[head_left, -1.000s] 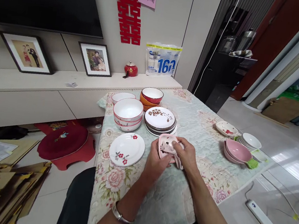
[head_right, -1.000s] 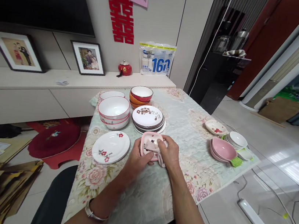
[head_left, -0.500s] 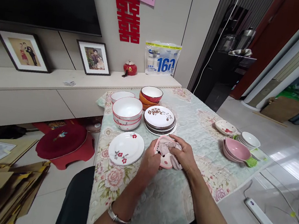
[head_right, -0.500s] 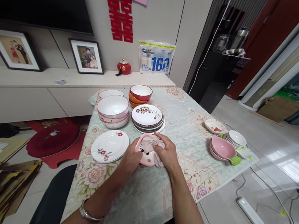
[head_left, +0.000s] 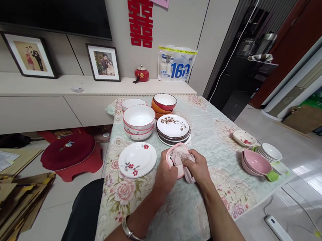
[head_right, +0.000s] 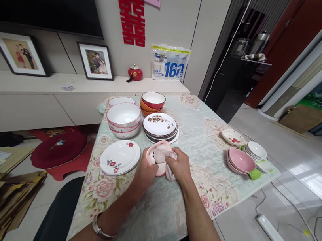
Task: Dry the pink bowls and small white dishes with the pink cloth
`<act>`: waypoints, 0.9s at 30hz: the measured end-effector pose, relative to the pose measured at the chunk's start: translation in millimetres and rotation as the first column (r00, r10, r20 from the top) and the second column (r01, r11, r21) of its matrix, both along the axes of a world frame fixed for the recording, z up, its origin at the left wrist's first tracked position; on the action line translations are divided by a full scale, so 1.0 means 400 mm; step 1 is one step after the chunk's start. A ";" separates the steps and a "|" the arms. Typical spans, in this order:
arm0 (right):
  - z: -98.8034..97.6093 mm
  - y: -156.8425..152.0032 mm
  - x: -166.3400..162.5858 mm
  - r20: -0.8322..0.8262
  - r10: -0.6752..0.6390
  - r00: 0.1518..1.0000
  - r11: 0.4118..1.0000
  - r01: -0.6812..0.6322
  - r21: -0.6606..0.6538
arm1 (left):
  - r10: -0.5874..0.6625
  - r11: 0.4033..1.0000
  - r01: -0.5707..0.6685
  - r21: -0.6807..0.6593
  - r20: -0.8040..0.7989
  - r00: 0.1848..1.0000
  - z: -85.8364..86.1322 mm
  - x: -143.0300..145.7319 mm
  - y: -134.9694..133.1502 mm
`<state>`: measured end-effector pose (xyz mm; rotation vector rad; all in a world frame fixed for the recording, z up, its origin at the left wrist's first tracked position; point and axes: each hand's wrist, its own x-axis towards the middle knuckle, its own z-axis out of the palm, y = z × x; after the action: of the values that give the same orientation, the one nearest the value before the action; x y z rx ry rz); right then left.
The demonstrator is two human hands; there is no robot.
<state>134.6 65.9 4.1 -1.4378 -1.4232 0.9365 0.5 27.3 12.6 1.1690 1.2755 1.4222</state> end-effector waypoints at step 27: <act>0.004 -0.015 0.004 0.217 -0.044 0.975 0.963 -0.017 0.271 | -0.170 0.966 0.151 -0.211 -0.074 0.983 0.014 -0.034 0.009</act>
<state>136.4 59.8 5.7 -1.3724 -1.6323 0.5576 -13.3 31.0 18.1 1.1793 1.3237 1.1030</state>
